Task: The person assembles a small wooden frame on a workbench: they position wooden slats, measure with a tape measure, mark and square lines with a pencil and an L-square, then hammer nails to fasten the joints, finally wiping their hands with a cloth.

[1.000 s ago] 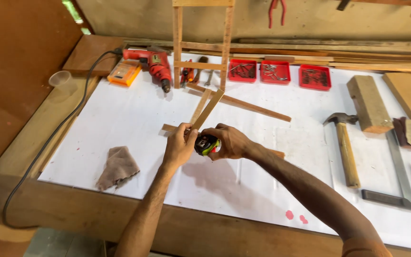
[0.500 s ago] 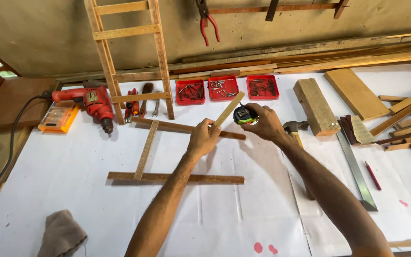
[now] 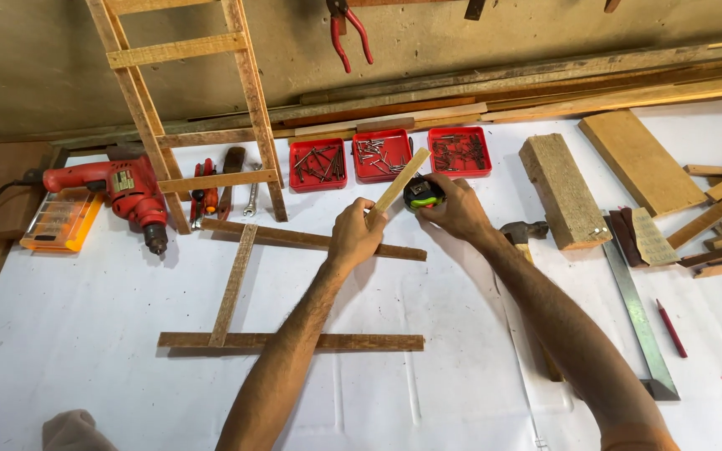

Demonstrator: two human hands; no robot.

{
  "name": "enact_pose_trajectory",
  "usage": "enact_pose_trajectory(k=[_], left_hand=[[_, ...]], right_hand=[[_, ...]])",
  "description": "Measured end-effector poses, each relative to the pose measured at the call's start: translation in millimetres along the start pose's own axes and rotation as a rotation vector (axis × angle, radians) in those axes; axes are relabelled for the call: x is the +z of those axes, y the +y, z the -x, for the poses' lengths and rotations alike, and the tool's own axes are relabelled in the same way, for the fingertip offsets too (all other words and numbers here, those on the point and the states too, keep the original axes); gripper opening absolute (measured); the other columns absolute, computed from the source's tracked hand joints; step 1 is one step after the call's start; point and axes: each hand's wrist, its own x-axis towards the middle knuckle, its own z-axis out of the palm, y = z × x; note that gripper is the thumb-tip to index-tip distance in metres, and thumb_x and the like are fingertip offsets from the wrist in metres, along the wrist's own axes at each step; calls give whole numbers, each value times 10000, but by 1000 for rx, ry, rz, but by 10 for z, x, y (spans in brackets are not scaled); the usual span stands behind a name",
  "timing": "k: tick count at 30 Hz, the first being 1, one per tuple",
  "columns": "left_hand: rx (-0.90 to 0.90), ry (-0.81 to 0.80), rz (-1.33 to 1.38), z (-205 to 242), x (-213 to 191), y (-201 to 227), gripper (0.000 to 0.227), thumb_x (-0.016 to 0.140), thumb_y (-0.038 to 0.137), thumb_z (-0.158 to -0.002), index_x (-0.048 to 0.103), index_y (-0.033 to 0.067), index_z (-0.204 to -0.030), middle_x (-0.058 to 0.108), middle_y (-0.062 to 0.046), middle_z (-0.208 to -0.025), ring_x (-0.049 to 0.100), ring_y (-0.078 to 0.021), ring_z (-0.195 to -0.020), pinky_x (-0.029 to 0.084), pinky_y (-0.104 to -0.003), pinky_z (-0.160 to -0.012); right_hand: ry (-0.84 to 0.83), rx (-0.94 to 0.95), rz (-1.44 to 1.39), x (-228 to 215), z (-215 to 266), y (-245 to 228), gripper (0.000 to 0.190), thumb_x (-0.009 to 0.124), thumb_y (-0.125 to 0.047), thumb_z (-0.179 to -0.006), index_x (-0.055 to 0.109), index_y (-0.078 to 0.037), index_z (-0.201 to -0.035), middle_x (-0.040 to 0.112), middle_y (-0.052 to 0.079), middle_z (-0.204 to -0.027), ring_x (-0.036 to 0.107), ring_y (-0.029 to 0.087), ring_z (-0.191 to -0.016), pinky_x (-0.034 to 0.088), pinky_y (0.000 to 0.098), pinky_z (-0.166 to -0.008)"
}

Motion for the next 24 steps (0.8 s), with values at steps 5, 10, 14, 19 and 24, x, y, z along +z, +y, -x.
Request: enact_pose_trajectory(k=[5,10,14,19,24], left_hand=[[-14,-83,76,186,-29,347,386,653,328,-946,611,7,-1155,693,-135,-889,704,-241,-757,571,-413,-676],[-13,-220,229,295,242,801,411,627,339,-936,583,11,-1180,673,-94,-864,727,-203,-693,602,-380,-618],[150,-220,180,264,724,1060,407,661,351,-937,645,-2,-1139,729,-118,-822,720,-237,-731,571,-389,-673],[101,-325,211,92,1301,1300,431,634,377,-940,639,3,-1154,753,-132,-884,752,-232,-793,600,-387,-726],[71,-317,155,-158,1677,1376,426,653,373,-930,651,17,-1163,753,-146,-971,745,-247,-828,596,-399,-753]], right_hand=[[120,-127,57,-204,213,-30,606,836,-160,-776,609,-10,-1317,706,211,-1217,623,410,-1153,524,498,-980],[199,12,224,-756,613,69,498,780,-146,-865,631,-38,-1327,693,195,-1270,607,409,-1207,509,507,-1050],[244,199,317,-1180,921,202,563,785,-170,-833,620,-40,-1355,632,220,-1328,527,423,-1258,473,527,-1052],[189,350,440,-1500,1027,676,674,808,-263,-796,585,-39,-1391,559,253,-1397,455,415,-1270,446,539,-1021],[48,554,273,-1588,886,1200,695,777,-391,-796,609,8,-1340,702,236,-1191,733,367,-1018,632,478,-870]])
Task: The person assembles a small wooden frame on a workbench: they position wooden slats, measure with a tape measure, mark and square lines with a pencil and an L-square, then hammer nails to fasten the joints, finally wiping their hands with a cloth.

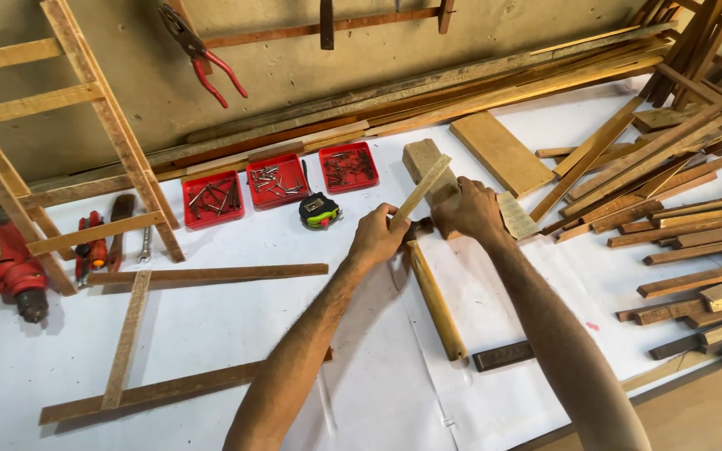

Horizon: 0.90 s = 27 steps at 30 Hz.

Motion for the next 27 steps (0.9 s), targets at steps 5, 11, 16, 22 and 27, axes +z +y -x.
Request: enact_pose_trajectory(k=[5,11,16,22,27], left_hand=[[-55,-17,-40,-170,37,111,427,674,373,-926,645,31,-1180,760,-149,-968,751,-248,-840,598,-403,-767],[-20,-22,-23,-252,67,122,427,684,381,-921,649,38,-1173,756,-124,-974,747,-221,-837,600,-380,-754],[21,11,-6,9,-206,213,425,697,372,-919,655,40,-1182,747,-104,-947,729,-203,-807,594,-369,-728],[46,79,-76,571,-931,-43,392,710,380,-935,685,29,-1109,720,-90,-833,690,-193,-731,568,-359,-670],[1,178,-276,1109,-1584,-448,321,771,308,-899,698,23,-1028,663,-130,-812,649,-244,-726,533,-420,-701]], right_hand=[[-3,-27,-45,15,-99,-21,744,836,-375,-751,582,65,-1295,695,268,-1060,744,376,-872,645,486,-752],[87,-86,-27,101,-155,82,691,857,-383,-771,630,95,-1215,713,273,-1032,738,336,-877,631,452,-777],[63,-32,-231,-183,118,-206,658,758,-347,-785,621,82,-1266,762,239,-1027,782,301,-809,661,392,-752],[97,-36,-232,-434,770,-825,826,830,-387,-740,546,103,-1342,710,260,-1108,748,312,-889,629,424,-773],[31,-177,-203,-196,1346,-1185,824,852,-410,-739,584,103,-1325,709,284,-1142,736,329,-964,604,422,-849]])
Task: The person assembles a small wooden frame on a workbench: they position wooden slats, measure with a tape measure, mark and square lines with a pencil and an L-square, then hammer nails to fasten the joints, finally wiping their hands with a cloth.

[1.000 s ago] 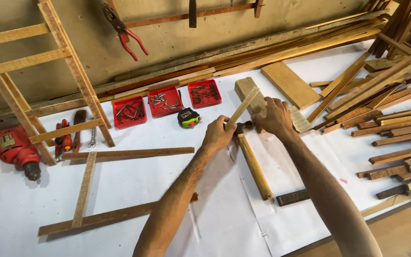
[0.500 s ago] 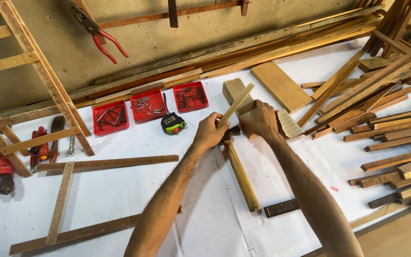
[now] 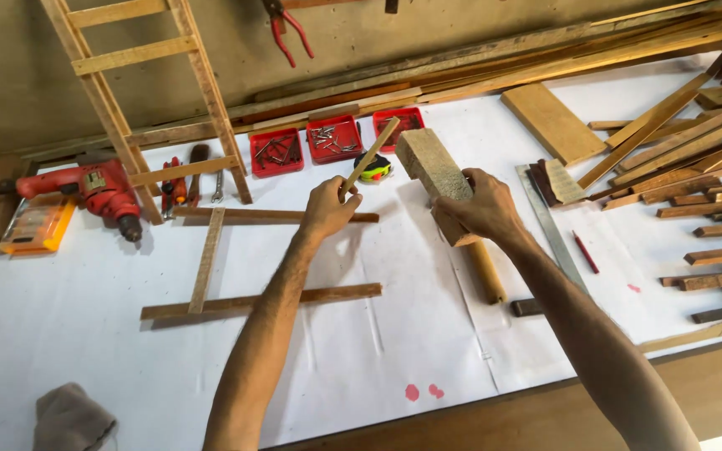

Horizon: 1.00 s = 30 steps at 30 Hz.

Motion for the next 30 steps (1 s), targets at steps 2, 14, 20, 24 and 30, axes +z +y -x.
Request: enact_pose_trajectory(k=[2,14,20,24,30], left_hand=[[42,0,-71,84,-21,-413,335,811,269,-855,671,7,-1010,656,-145,-922,647,-258,-806,545,-422,-745],[190,14,-227,332,-422,-843,302,846,183,-812,733,7,-1030,652,-159,-992,618,-317,-980,532,-459,-875],[195,118,-44,367,-681,-648,288,827,200,-852,730,1,-1036,667,-149,-967,670,-281,-886,546,-431,-803],[146,147,-72,254,-605,-547,314,851,213,-825,734,0,-1023,685,-161,-949,677,-291,-876,551,-445,-798],[103,133,-85,27,-354,-549,314,863,214,-813,733,1,-1002,673,-168,-945,677,-299,-892,552,-447,-788]], right_hand=[[-67,58,-24,123,237,-232,806,833,-402,-731,592,77,-1333,718,267,-1135,748,324,-947,613,420,-832],[-46,29,134,937,617,-214,981,833,-445,-731,431,94,-1445,581,311,-1248,568,405,-1163,522,550,-936],[-89,42,155,1157,505,-338,951,801,-428,-726,432,57,-1457,582,266,-1213,530,376,-1141,523,561,-909],[-139,88,53,1273,465,-451,945,801,-403,-718,416,45,-1456,556,265,-1227,499,369,-1166,540,577,-860],[-151,34,31,1211,425,-307,887,783,-491,-835,427,-33,-1506,544,266,-1330,480,404,-1246,499,622,-969]])
